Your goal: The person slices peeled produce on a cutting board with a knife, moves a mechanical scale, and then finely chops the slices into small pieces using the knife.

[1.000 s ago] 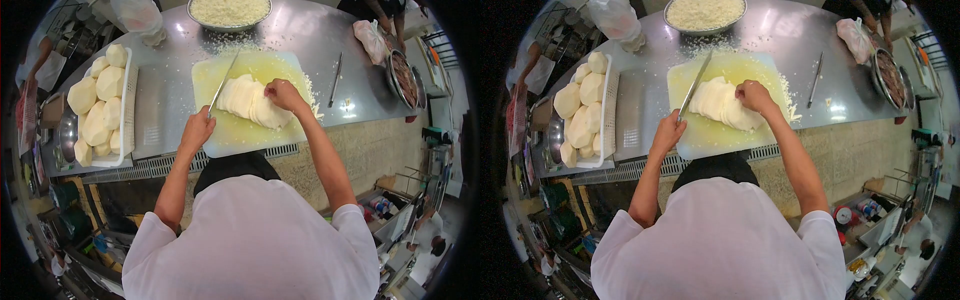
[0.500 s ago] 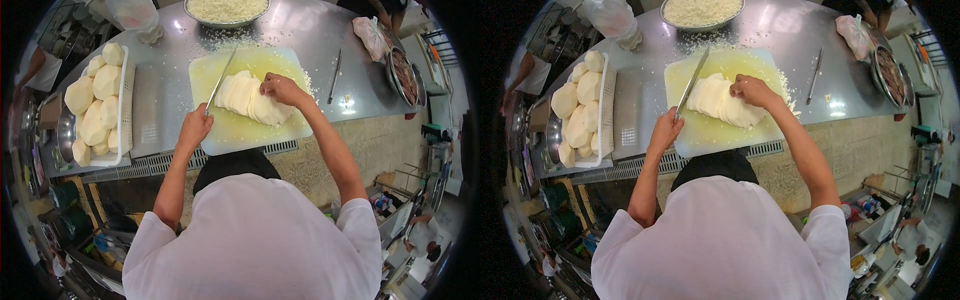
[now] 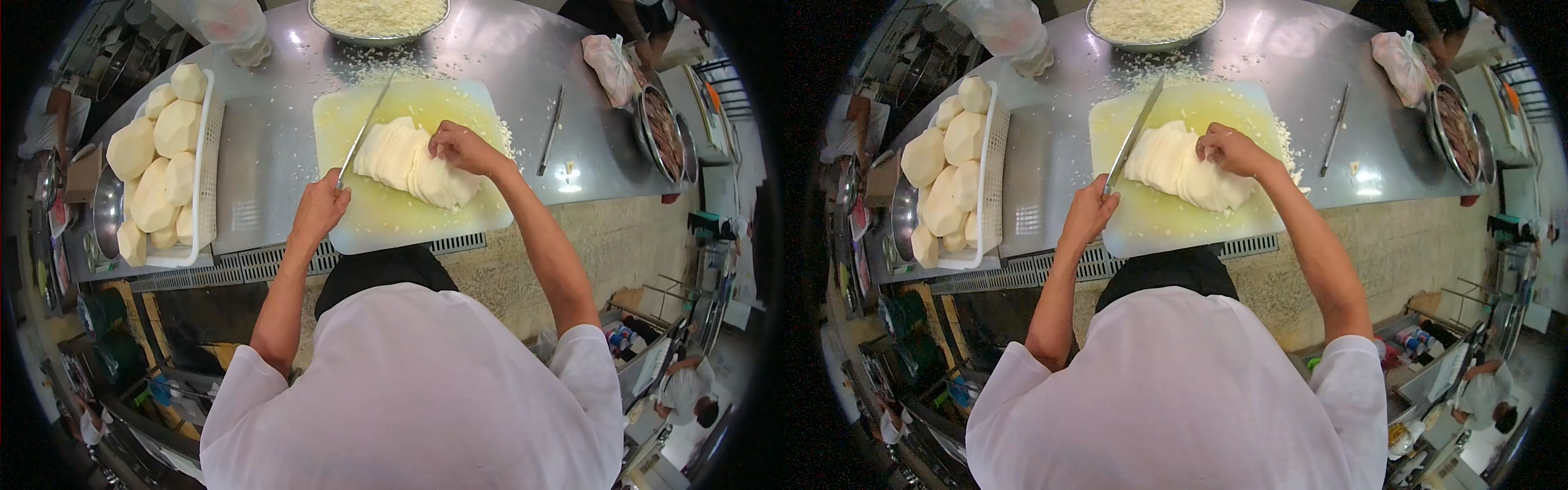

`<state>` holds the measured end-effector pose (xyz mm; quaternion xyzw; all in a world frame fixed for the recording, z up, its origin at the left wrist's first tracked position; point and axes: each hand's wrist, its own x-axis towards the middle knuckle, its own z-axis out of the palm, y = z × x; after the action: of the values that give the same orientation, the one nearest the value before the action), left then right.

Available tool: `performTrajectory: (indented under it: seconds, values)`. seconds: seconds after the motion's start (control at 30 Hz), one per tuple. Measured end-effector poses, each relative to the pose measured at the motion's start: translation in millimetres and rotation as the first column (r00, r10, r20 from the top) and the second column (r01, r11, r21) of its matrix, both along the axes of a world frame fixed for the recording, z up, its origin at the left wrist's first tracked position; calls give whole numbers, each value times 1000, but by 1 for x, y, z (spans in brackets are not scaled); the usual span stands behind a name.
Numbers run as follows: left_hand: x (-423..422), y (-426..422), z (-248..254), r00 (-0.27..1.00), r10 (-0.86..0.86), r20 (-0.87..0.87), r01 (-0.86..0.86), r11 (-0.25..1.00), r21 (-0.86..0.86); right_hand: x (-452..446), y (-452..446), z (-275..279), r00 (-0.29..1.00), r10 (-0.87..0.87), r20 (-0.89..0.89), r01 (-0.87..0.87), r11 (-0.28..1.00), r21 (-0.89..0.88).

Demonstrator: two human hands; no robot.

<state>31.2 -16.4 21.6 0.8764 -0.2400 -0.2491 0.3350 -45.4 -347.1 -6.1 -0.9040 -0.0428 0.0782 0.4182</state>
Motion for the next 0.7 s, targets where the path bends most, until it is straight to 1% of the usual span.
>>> performTrajectory:
  seconds: [0.03, 0.1, 0.13, 0.17, 0.2, 0.23, 0.3, 0.33, 0.4, 0.43, 0.53, 0.57, 0.63, 0.67, 0.7]
  values:
    - [0, -1, 2, 1000, -5, 9, 5, 1000, 17, -1, -2, -1, 1000, 0, -1, 0, 1000, 0]
    - [1, 0, -1, 1000, -1, -10, 1, 1000, 13, -5, -1, 7, 991, -133, -21, 134, 989, 59]
    - [1, 1, -3, 1000, 2, -29, -2, 1000, 8, -7, -1, 9, 991, -134, -24, 136, 989, 60]
    - [1, 1, -7, 999, 1, -33, 0, 1000, 9, -10, -3, 9, 982, -189, -9, 188, 974, 127]
    - [0, 2, -11, 1000, 11, -8, -11, 999, -35, -12, -5, 10, 970, -242, 3, 237, 952, 194]
    - [0, 4, -15, 1000, 23, 17, -21, 997, -79, -16, -8, 10, 970, -243, 1, 238, 952, 195]
    - [1, 4, -16, 999, 13, 39, -10, 997, -72, -26, -14, 13, 948, -316, -39, 319, 935, 158]
    - [2, 4, -17, 998, 5, 65, 0, 998, -67, -32, -19, 15, 947, -319, -43, 322, 933, 159]
    - [2, 4, -17, 998, 4, 60, 0, 998, -65, -45, -32, 17, 897, -441, -32, 441, 890, 115]
    - [2, 4, -17, 998, 5, 57, -2, 998, -65, -51, -40, 17, 896, -442, -35, 443, 889, 114]
    - [3, 4, -19, 999, 11, 42, -9, 998, -57, -69, -58, 9, 840, -542, -29, 543, 839, 35]
    - [3, 2, -15, 999, 7, 40, -5, 998, -57, -73, -56, 7, 838, -545, -30, 546, 837, 33]
    - [3, -2, -5, 999, 33, -41, -32, 999, 21, -81, -53, 3, 821, -570, -39, 566, 820, -81]
    - [3, -2, -4, 999, 31, -40, -30, 999, 21, -81, -48, 1, 819, -572, -38, 568, 819, -80]
    - [3, -2, -3, 999, 25, -40, -25, 1000, 19, -81, -42, -2, 832, -555, 2, 553, 828, -93]
